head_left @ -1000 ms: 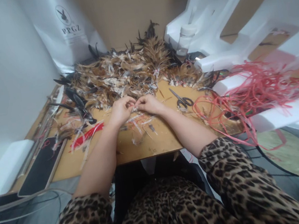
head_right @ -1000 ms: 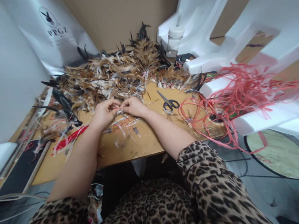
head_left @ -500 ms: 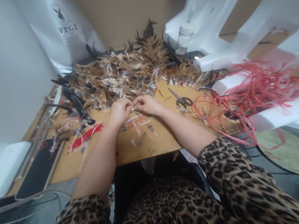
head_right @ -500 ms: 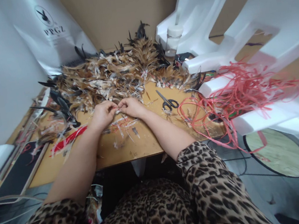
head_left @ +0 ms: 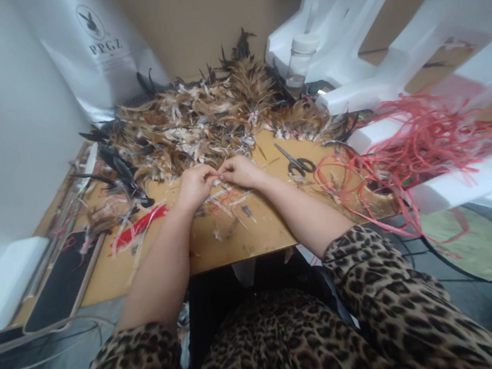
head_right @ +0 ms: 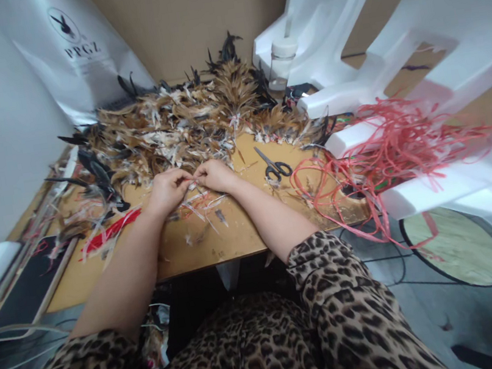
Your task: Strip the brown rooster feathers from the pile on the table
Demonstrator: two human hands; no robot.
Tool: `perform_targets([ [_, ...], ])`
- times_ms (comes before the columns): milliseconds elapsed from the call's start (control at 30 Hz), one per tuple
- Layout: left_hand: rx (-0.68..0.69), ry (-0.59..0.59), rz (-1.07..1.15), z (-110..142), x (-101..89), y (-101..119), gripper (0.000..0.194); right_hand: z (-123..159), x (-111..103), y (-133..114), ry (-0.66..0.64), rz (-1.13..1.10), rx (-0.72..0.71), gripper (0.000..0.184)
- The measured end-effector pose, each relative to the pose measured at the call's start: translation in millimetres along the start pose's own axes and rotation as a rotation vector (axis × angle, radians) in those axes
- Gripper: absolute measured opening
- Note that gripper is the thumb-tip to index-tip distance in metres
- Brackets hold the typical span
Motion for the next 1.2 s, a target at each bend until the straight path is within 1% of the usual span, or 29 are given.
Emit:
perform_targets([
  [267, -0.01, 0.005, -0.008, -0.2, 0.7, -0.9, 0.012, -2.9, 2.6, 4.5, 0.026, 0.02, -0.017, 0.015],
  [467, -0.01, 0.006, -0.006, 0.2, 0.7, 1.0, 0.011, -2.1, 2.0, 3.7, 0.025, 0.021, -0.022, 0.017],
  [633, -0.005, 0.01, 0.001, 0.0, 1.2, 1.1, 0.01, -3.9, 2.6, 6.0, 0.034, 0.02, -0.06, 0.017],
  [967, 0.002, 0.026, -0.012, 2.2, 3.5, -6.8, 0.014, -6.6, 5.3, 9.0, 0.03, 0.006, -0.04, 0.017],
  [1200, 0.002, 0.043, -0.028, 2.6, 4.3, -8.5, 0.013, -4.8, 1.5, 4.4, 0.022, -0.002, -0.029, 0.015],
])
Point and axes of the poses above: each hand's wrist, its own z-axis away from the middle knuckle, its own x-axis out of the palm, y = z × x, the point moved 2 cm from there along -z, towards the middle knuckle, and after that the axes turned 7 degrees about y, right-handed, at the moved point
